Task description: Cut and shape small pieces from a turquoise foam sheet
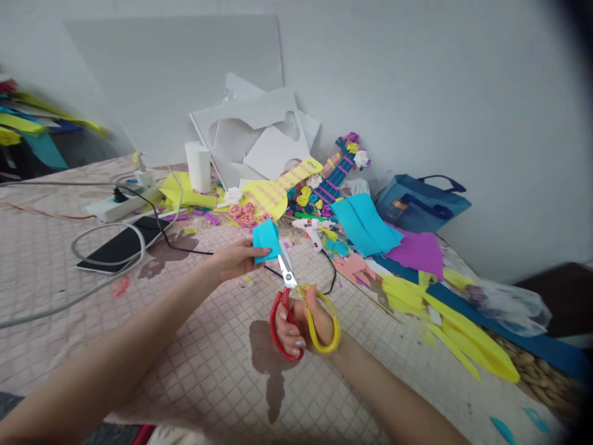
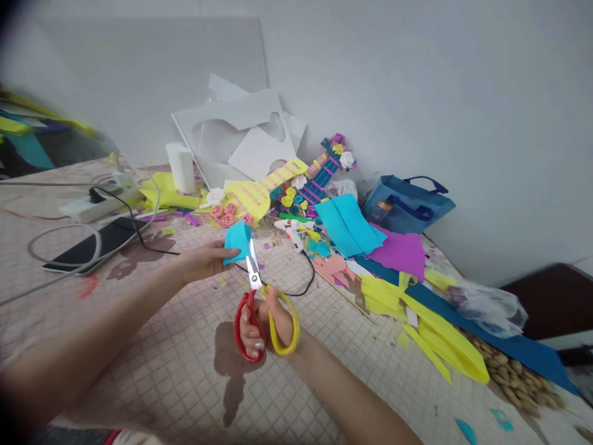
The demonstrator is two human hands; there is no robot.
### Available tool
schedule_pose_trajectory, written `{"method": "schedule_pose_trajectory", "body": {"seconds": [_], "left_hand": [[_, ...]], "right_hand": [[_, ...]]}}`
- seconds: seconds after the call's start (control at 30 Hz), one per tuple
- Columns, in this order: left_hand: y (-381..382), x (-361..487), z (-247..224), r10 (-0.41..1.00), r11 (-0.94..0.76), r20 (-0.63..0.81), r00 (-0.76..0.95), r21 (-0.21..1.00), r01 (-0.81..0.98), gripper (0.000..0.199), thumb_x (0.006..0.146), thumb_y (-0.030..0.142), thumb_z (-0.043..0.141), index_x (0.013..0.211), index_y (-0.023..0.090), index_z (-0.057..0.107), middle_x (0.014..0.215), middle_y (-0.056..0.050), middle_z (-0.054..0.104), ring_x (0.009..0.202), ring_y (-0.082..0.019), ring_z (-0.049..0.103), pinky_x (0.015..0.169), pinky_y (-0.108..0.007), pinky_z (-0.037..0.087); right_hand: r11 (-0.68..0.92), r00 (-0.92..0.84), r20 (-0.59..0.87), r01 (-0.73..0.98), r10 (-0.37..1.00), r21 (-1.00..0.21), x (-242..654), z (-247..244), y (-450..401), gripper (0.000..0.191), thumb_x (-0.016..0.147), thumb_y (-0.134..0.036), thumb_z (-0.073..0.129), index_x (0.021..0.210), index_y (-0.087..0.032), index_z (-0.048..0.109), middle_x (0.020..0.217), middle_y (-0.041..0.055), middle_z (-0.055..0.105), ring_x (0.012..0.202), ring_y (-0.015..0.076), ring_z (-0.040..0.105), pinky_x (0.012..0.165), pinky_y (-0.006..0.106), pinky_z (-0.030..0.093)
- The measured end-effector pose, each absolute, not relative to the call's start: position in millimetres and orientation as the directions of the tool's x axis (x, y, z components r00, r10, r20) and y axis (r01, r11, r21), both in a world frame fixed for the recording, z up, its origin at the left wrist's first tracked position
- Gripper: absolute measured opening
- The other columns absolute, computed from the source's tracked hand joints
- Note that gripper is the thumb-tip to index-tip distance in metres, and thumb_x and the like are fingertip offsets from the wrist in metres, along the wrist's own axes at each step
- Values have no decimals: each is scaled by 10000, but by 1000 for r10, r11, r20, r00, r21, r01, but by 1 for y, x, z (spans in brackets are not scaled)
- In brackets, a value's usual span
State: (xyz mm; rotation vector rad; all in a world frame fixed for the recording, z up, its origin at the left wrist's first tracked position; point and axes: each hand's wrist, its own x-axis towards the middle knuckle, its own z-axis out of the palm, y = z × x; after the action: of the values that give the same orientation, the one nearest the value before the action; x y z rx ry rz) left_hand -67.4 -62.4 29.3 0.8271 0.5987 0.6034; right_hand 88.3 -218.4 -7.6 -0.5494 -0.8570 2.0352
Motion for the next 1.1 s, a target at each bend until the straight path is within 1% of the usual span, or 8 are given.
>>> {"method": "schedule_pose_trajectory", "body": {"seconds": [0.17,0.3,0.53,0.7,0.77,0.87,1.0,1.1], "left_hand": [[-62,-68,30,697,529,-249,673,812,-247,186,671,8,739,831,83,683,769,-38,685,635,-90,639,550,-163,518],[-61,-68,30,699,526,-253,669,815,-241,207,666,9,743,850,82,683,769,-37,682,635,-91,635,545,-167,513],[-58,-72,30,698,485,-228,679,848,-214,258,664,49,762,906,92,684,845,-59,700,704,-109,650,592,-174,509],[-61,-73,32,671,455,-175,721,864,-214,324,663,81,772,973,100,681,920,-79,708,764,-124,660,650,-188,505],[-62,-72,31,651,443,-156,743,873,-206,316,657,94,779,959,102,686,923,-83,714,777,-136,666,675,-202,509],[-63,-70,30,629,426,-134,766,883,-196,285,645,104,788,913,98,692,880,-89,725,770,-153,676,722,-227,516],[-64,-69,28,614,418,-136,778,891,-174,301,656,125,787,937,99,681,947,-111,727,837,-177,686,800,-260,522],[-64,-68,27,615,416,-143,775,894,-166,326,643,134,798,944,96,677,960,-112,726,839,-178,689,810,-263,530]], "right_hand": [[-424,-562,-55,-553,825,-717,88,-7,-219,677,722,-839,335,784,-179,472,532,-77,403,368,54,312,381,199,328],[-425,-561,-50,-564,827,-708,89,-12,-218,667,715,-830,375,778,-175,481,517,-84,404,349,44,305,360,188,341],[-424,-549,-66,-559,833,-713,89,-19,-218,645,690,-820,444,750,-179,483,473,-102,368,318,39,278,329,179,319],[-388,-517,-64,-550,854,-740,86,-10,-220,706,715,-842,352,776,-157,514,537,-56,434,387,71,392,388,215,378],[-382,-525,-52,-543,849,-748,86,-9,-220,719,715,-846,340,789,-153,519,557,-44,456,407,82,422,406,228,397],[-374,-529,-40,-542,848,-752,86,-10,-219,735,723,-850,305,801,-152,523,573,-41,458,411,83,417,421,243,414],[-378,-516,-62,-537,855,-754,86,-12,-218,771,738,-850,219,832,-148,525,575,-41,450,413,81,397,426,247,409],[-372,-503,-69,-534,862,-759,86,-10,-218,777,736,-853,197,828,-152,520,572,-43,441,412,83,393,430,252,408]]}}
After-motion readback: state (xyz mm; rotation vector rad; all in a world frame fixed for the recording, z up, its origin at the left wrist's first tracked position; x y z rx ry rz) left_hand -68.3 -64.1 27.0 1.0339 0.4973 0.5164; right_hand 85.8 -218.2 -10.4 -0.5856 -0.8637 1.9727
